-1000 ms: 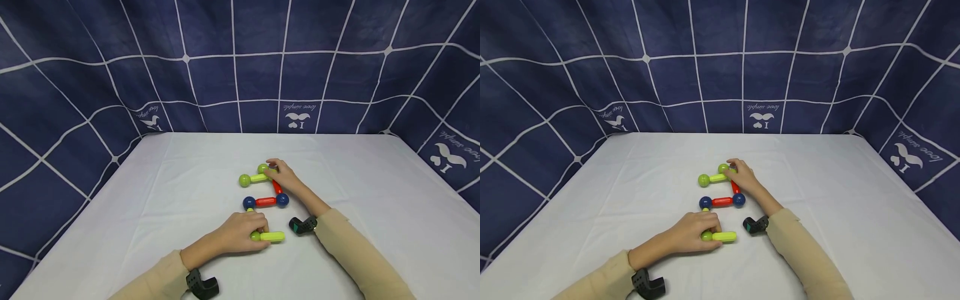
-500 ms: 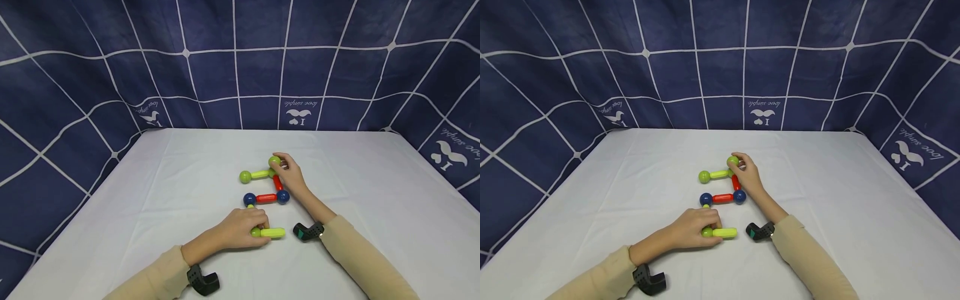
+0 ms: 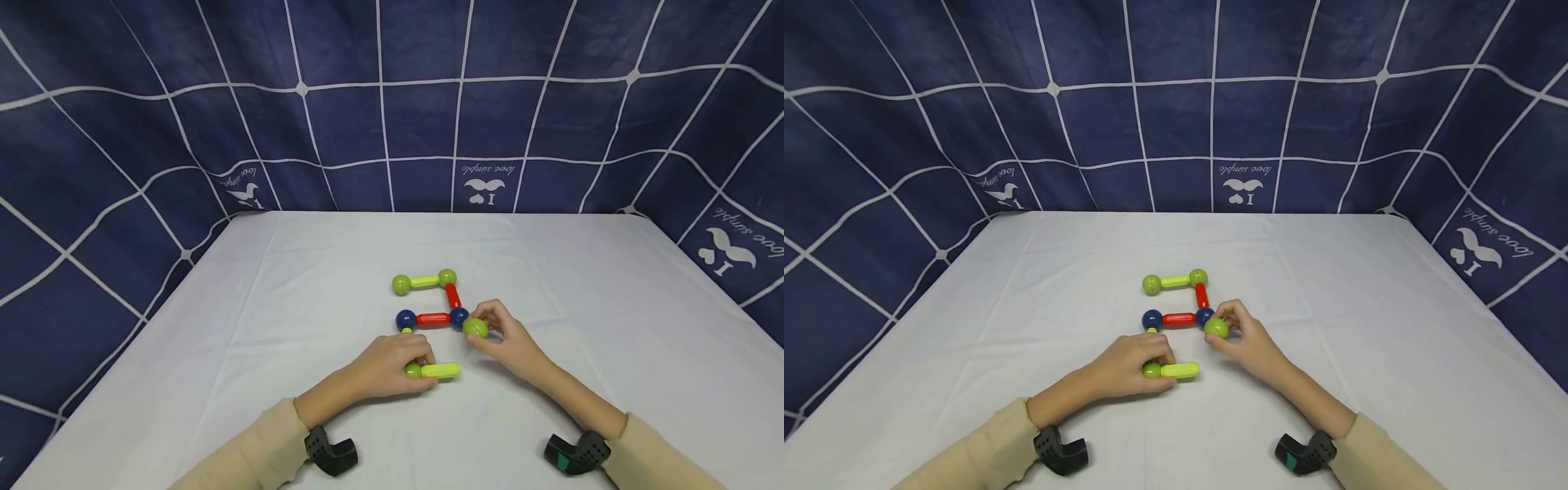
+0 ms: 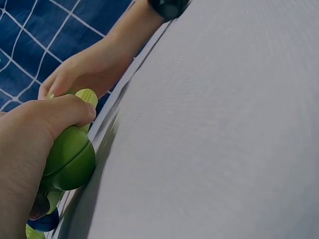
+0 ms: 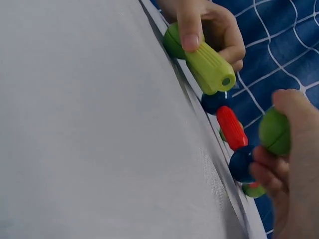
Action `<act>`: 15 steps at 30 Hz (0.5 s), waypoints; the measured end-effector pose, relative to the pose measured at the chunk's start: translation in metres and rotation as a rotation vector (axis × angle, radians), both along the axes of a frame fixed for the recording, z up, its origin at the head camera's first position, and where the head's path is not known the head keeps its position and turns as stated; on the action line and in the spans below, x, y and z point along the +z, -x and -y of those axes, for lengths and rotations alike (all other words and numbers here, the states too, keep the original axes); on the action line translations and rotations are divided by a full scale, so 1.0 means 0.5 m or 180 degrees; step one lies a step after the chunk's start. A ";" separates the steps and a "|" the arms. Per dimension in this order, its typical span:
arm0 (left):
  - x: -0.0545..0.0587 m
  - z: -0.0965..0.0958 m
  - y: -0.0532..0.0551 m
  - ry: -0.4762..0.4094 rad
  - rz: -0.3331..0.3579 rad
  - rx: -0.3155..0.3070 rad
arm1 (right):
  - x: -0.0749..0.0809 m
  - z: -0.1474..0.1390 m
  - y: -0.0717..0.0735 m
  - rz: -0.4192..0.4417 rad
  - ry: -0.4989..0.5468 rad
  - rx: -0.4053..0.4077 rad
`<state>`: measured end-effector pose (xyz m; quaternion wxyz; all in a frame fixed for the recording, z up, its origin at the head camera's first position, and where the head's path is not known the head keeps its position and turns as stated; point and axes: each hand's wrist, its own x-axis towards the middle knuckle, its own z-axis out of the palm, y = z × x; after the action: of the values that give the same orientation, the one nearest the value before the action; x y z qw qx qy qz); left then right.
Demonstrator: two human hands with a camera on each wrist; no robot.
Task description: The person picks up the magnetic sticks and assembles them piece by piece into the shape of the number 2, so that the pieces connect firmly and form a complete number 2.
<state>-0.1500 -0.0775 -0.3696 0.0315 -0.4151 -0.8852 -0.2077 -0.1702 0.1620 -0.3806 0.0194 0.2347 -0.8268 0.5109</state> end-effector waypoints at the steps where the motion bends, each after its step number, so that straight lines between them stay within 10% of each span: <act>1: 0.000 0.000 0.001 -0.0015 -0.0005 0.0001 | -0.003 -0.005 -0.006 -0.0037 -0.0105 0.0103; 8: 0.000 0.001 0.001 -0.0035 0.0035 0.0018 | -0.003 -0.020 -0.017 0.0069 -0.0951 0.0732; 15: -0.003 0.001 0.001 -0.0051 -0.0007 0.0019 | 0.009 -0.028 -0.020 0.0501 -0.0987 0.0820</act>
<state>-0.1503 -0.0782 -0.3713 0.0365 -0.4124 -0.8847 -0.2142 -0.1603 0.1758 -0.3764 -0.1470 0.2979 -0.8576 0.3926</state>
